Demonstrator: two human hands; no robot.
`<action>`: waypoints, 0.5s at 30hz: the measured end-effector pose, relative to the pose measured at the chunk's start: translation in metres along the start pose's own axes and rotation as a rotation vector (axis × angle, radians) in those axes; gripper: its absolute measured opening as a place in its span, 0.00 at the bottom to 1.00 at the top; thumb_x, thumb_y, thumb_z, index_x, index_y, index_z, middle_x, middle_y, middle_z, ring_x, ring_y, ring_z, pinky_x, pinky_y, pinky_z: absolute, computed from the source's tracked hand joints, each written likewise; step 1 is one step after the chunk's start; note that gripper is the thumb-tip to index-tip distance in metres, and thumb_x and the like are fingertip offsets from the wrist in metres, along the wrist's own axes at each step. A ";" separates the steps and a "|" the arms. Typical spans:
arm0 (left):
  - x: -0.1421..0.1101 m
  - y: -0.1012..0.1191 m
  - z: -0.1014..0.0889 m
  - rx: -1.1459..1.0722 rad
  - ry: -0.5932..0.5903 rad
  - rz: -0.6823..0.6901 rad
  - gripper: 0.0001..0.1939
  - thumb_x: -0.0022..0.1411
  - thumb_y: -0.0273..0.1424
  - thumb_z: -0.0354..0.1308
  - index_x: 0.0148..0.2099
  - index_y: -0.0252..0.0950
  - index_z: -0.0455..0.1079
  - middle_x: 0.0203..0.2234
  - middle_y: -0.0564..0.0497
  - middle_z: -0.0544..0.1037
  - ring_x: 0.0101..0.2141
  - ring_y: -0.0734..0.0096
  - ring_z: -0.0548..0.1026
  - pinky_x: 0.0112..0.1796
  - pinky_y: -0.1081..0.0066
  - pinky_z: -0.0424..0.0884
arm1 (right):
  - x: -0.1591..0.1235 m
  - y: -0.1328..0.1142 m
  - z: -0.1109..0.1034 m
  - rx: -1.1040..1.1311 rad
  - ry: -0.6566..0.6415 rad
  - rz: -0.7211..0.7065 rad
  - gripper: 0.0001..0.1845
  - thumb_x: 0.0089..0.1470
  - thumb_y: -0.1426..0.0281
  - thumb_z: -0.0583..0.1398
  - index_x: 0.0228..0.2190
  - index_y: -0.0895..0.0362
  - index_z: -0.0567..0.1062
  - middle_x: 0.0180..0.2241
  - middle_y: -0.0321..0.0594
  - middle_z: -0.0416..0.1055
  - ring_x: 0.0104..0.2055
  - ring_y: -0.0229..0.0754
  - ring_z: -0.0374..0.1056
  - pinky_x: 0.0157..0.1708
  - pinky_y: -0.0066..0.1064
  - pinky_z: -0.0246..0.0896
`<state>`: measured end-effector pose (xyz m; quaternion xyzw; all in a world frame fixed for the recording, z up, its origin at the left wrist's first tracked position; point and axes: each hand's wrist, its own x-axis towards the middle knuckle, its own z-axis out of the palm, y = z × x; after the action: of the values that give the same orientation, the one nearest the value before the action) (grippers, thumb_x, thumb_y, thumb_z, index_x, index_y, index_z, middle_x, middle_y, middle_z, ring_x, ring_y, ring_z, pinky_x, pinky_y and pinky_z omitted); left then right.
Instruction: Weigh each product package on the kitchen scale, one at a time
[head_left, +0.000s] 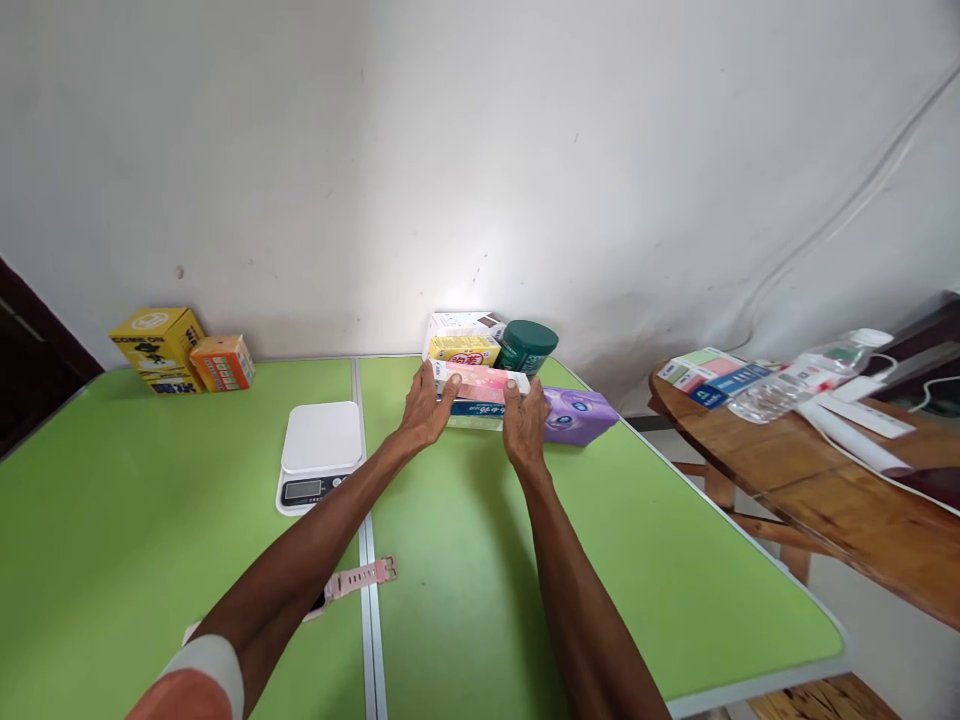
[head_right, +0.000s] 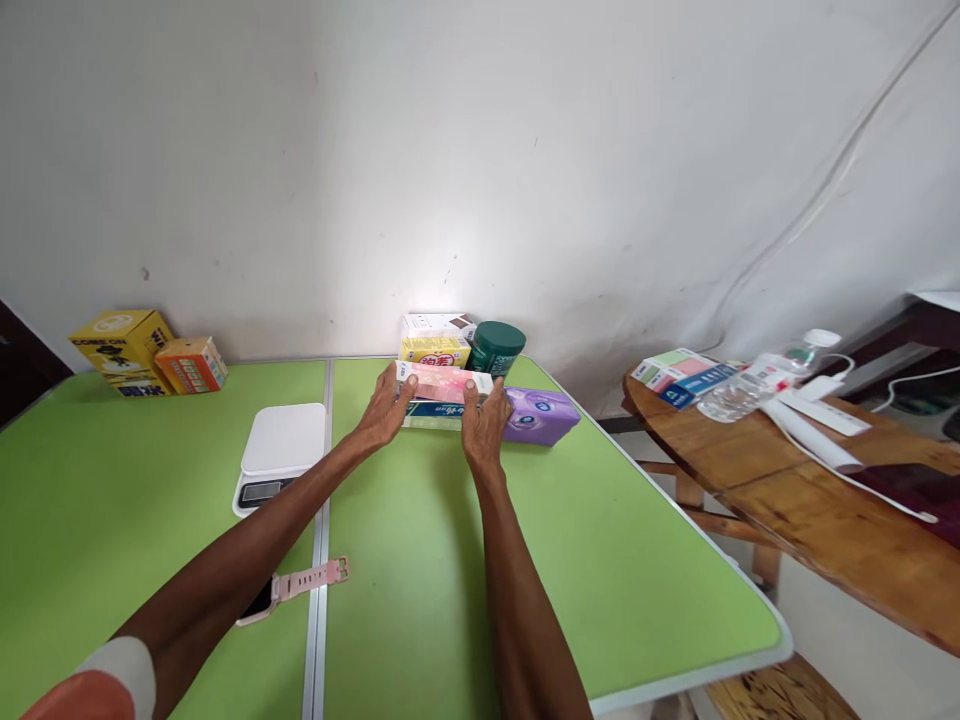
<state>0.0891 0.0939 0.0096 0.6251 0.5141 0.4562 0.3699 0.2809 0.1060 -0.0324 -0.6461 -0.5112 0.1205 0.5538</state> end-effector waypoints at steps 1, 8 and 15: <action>-0.004 0.003 -0.002 -0.015 -0.007 0.013 0.52 0.73 0.65 0.49 0.83 0.34 0.52 0.82 0.32 0.54 0.82 0.44 0.51 0.80 0.53 0.49 | -0.005 -0.003 -0.003 -0.009 0.010 -0.013 0.62 0.64 0.26 0.44 0.76 0.61 0.60 0.76 0.67 0.59 0.79 0.73 0.51 0.77 0.70 0.41; -0.068 0.013 -0.056 -0.058 0.034 0.037 0.50 0.74 0.68 0.43 0.82 0.39 0.58 0.80 0.39 0.61 0.81 0.45 0.53 0.79 0.50 0.53 | -0.084 -0.070 0.011 0.020 -0.157 -0.380 0.46 0.74 0.38 0.49 0.75 0.59 0.64 0.73 0.64 0.66 0.77 0.66 0.59 0.76 0.68 0.51; -0.108 -0.047 -0.201 -0.034 0.536 -0.150 0.41 0.76 0.63 0.48 0.72 0.37 0.72 0.74 0.35 0.72 0.76 0.42 0.66 0.76 0.47 0.60 | -0.147 -0.163 0.125 0.298 -0.714 -0.402 0.45 0.70 0.36 0.55 0.70 0.54 0.73 0.70 0.59 0.72 0.72 0.64 0.68 0.72 0.63 0.63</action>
<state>-0.1220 -0.0043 0.0073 0.4362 0.6307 0.5851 0.2638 0.0389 0.0411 -0.0002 -0.3646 -0.7632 0.2985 0.4421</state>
